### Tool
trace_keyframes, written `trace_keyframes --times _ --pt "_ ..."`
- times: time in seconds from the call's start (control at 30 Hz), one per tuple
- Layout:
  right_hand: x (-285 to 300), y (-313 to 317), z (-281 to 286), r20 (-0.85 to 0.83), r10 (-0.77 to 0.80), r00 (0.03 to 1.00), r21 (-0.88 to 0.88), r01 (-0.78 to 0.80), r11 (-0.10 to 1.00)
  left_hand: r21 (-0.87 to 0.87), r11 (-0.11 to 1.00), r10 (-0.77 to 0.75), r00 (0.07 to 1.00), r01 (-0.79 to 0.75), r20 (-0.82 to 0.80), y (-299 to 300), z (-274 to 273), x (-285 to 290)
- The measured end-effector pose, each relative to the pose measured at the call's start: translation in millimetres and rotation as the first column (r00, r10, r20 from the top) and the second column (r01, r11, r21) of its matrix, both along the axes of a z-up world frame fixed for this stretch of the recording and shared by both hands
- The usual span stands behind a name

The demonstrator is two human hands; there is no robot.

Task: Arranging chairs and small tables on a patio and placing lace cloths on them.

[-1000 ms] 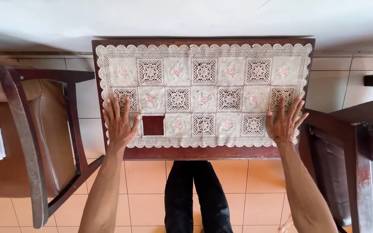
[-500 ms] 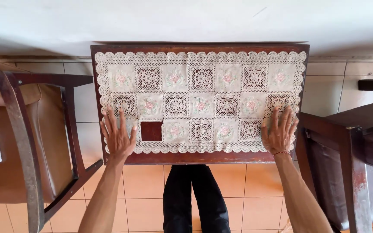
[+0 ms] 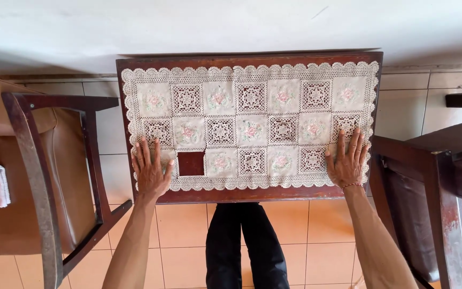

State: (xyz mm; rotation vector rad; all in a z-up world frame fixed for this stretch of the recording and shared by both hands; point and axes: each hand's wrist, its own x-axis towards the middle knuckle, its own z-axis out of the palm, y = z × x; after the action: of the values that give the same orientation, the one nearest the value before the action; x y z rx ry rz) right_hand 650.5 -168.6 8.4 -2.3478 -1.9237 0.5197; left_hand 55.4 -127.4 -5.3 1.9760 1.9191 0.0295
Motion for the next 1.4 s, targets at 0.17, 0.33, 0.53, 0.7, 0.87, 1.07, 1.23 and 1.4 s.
trace_keyframes --times 0.17,0.33,0.53,0.7,0.87,1.07,1.23,1.4 --pt "-2.0 2.2 3.6 0.015 -0.008 1.000 -0.011 0.008 1.000 0.014 1.000 -0.010 1.000 0.010 0.000 2.1 5.0 3.2" --pt "-6.6 2.4 20.5 0.064 -0.027 0.998 -0.082 0.032 0.996 -0.004 1.000 -0.009 0.993 0.009 -0.120 0.6 11.6 11.2" --pt "-35.2 -35.7 38.7 0.136 -0.030 0.990 0.078 0.019 0.997 0.215 0.977 -0.025 0.997 0.009 0.069 -36.1 41.9 62.4" --pt "-100.1 -119.0 96.1 -0.234 -0.003 0.972 0.281 0.070 0.957 0.053 0.957 -0.288 0.903 0.286 0.320 -100.6 95.4 125.3" --pt "-143.3 -226.8 149.8 -0.360 -0.171 0.917 0.131 0.230 0.964 -0.078 0.927 -0.327 0.893 0.367 0.310 -152.5 182.8 161.7" --pt "-148.3 -376.9 189.4 -0.459 -0.428 0.778 -0.028 0.469 0.883 -0.151 0.950 -0.195 0.897 0.273 0.397 -185.8 173.7 119.5" --pt "-113.8 -494.2 226.7 -0.546 -0.583 0.602 -0.100 0.645 0.758 -0.371 0.913 -0.070 0.962 0.168 0.263 -173.4 182.8 62.0" --pt "-67.1 -623.6 243.4 -0.375 -0.830 0.413 -0.186 0.844 0.504 -0.175 0.950 -0.270 0.962 0.260 -0.038 -175.5 184.4 36.2"
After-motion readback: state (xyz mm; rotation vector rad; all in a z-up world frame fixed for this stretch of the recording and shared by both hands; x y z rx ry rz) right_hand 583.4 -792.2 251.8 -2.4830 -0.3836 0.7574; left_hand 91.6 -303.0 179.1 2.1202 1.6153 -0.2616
